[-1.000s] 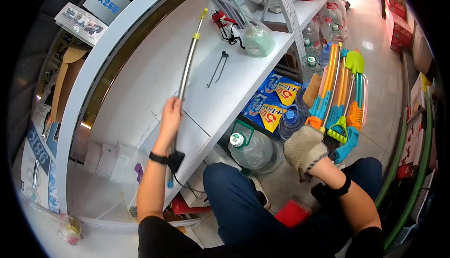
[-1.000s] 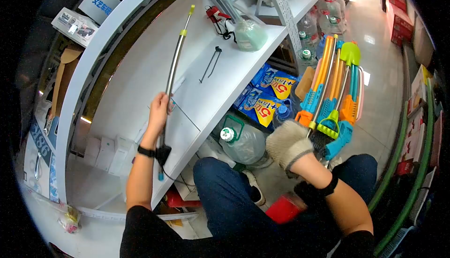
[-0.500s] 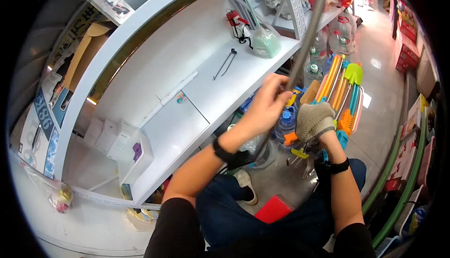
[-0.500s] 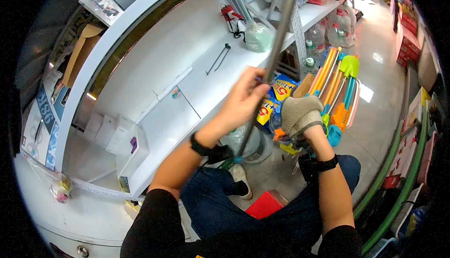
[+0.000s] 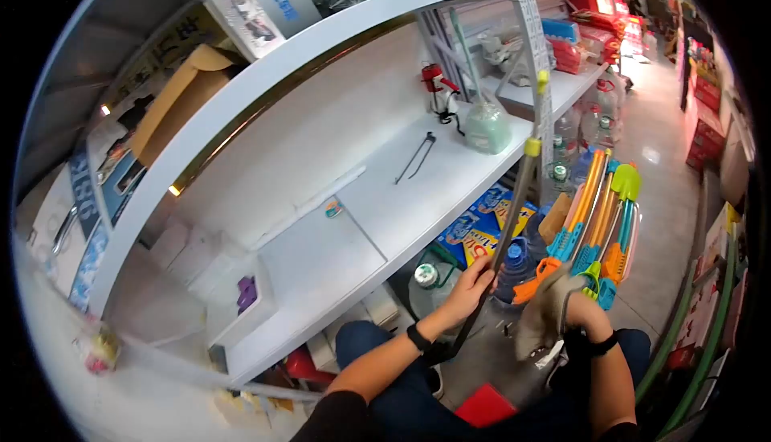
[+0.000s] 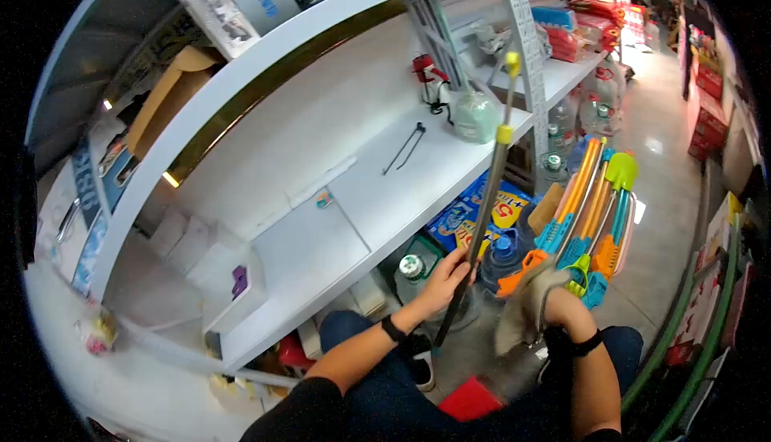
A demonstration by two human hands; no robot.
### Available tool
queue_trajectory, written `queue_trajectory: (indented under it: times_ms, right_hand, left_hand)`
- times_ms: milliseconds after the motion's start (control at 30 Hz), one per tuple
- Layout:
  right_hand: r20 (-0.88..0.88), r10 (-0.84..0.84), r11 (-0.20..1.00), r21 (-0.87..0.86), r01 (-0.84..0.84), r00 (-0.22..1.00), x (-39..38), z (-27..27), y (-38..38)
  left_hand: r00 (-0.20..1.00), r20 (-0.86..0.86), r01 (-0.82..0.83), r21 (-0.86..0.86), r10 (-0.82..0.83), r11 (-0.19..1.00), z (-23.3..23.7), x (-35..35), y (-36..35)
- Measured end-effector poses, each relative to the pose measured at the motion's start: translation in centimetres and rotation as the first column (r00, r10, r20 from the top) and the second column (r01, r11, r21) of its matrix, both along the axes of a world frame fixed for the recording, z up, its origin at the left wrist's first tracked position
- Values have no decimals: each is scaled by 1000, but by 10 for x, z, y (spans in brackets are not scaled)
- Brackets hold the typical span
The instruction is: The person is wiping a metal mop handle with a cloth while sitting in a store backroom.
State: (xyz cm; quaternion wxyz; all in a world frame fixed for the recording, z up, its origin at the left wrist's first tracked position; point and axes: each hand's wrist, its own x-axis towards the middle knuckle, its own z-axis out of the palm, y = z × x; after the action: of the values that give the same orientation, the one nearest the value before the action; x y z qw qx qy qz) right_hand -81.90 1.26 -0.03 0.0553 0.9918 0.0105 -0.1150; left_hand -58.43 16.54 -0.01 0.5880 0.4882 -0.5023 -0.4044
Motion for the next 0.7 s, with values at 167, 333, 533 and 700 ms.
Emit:
queue_trajectory:
  times_ms: [167, 333, 533, 700]
  right_hand:
    - [98, -360, -135, 979, -155, 928, -30, -19, 6]
    - [-251, -602, -630, 732, -258, 758, 14, -10, 8]
    - [-31, -879, -286, 832, -475, 475, 47, -32, -1]
    - [4, -910, -156, 924, -349, 415, 46, -3, -4]
  left_hand:
    - [989, -126, -71, 43, 76, 997, -54, 23, 30]
    - [983, -181, -13, 85, 28, 996, -49, 30, 37]
    - [968, -242, 103, 115, -73, 988, -38, 16, 32]
    - [989, -129, 93, 219, -66, 971, -52, -9, 32]
